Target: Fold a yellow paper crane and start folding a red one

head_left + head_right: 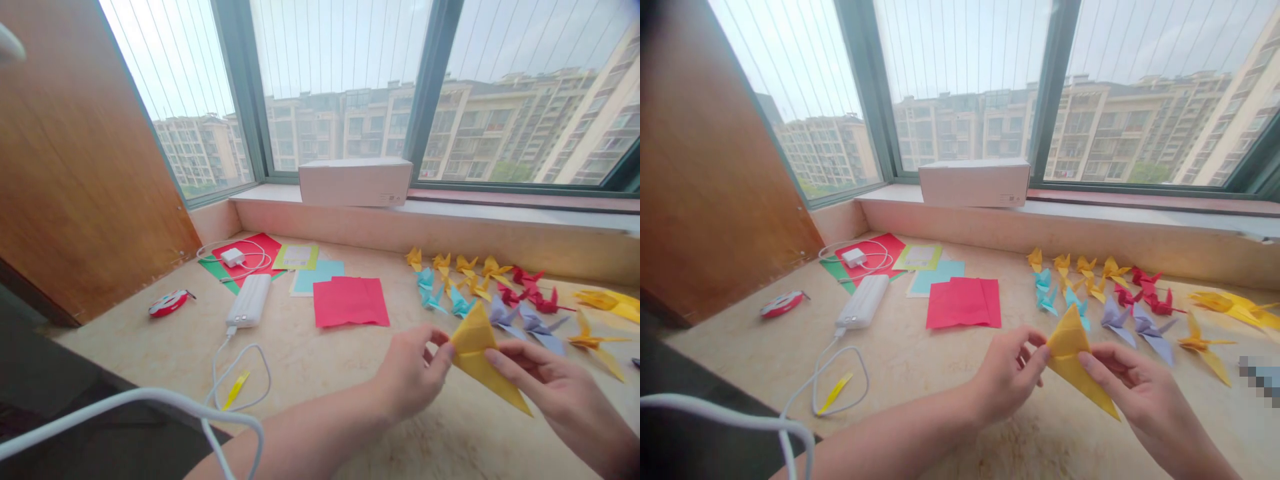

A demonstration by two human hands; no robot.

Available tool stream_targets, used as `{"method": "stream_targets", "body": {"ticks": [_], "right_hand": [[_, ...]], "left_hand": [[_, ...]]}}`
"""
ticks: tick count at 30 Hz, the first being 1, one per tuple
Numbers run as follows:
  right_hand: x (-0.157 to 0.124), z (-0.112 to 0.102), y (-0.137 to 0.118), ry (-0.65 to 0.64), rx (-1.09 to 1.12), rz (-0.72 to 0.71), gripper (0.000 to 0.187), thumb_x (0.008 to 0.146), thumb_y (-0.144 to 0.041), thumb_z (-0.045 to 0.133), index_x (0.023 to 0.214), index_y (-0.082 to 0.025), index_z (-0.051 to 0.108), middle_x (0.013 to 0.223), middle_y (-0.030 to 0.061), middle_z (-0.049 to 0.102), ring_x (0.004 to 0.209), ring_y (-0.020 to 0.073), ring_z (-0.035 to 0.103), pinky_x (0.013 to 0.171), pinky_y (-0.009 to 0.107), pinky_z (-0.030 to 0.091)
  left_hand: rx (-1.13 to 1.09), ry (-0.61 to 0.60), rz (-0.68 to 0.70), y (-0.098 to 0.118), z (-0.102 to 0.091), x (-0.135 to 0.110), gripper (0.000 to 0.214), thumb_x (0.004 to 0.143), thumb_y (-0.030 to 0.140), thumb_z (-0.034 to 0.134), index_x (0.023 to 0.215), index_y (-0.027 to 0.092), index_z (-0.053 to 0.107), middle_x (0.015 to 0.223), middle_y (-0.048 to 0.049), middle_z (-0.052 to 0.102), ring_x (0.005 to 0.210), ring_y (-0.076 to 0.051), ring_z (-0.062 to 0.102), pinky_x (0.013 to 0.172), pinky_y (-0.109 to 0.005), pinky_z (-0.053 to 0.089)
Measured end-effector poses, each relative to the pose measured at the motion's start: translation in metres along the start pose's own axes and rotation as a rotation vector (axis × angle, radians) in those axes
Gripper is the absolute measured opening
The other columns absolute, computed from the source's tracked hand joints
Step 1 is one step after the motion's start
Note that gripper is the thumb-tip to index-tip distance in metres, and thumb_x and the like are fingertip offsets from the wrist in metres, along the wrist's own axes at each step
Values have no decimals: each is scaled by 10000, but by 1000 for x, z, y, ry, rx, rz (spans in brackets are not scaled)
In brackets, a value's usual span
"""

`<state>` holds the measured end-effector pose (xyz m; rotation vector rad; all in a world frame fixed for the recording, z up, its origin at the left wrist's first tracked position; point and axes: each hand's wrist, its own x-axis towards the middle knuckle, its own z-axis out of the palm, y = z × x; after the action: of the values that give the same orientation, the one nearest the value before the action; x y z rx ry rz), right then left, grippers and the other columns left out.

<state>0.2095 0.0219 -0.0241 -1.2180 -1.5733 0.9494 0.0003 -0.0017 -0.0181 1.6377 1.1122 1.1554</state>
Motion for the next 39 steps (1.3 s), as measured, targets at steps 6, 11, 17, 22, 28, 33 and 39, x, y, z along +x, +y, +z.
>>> {"method": "stream_targets", "body": {"ticks": [6,11,17,22,28,33,39], "right_hand": [[-3,17,-25,-123,60,12,364,798,-555,669,859,-199,718,813,79,736,737,251,681,623,322,547],[0,24,-31,-174,160,-83,377,895,-527,556,933,-191,723,802,54,720,734,212,659,646,304,527],[4,28,-27,-173,331,-85,314,838,-460,673,1012,-199,651,877,59,735,822,204,690,724,312,538],[3,25,-33,-226,419,-77,433,844,-464,662,1189,-207,611,965,71,738,878,215,698,778,348,549],[2,25,-35,-284,312,-114,340,879,-440,629,1108,-195,681,886,53,737,759,170,669,632,271,516],[3,27,-32,-290,334,-80,366,847,-427,678,1121,-185,657,950,66,713,738,157,657,635,274,513],[4,25,-32,-301,344,-74,397,814,-425,720,1136,-204,646,972,55,697,740,142,655,644,259,514]], "left_hand": [[-293,2,-27,-4,0,9,272,900,311,538,1136,223,434,917,-4,582,514,-70,588,414,-160,418],[-293,44,46,1,-8,16,203,913,385,534,960,208,447,817,22,515,611,-97,575,450,-177,447],[-296,33,94,8,-12,17,251,894,431,573,875,196,485,790,2,529,682,-123,525,505,-202,474],[-292,-24,116,7,-11,16,248,893,436,584,901,198,515,840,-9,555,722,-133,535,564,-227,493],[-6,4,134,-2,-11,15,135,927,320,534,926,190,572,956,-52,640,878,-180,623,699,-269,512],[-6,1,96,0,-11,13,172,931,336,533,993,183,582,1063,-87,669,1012,-227,644,802,-324,540],[-97,-61,134,14,-12,8,233,915,375,569,1026,172,592,1133,-106,659,1066,-242,641,849,-350,557]]}}
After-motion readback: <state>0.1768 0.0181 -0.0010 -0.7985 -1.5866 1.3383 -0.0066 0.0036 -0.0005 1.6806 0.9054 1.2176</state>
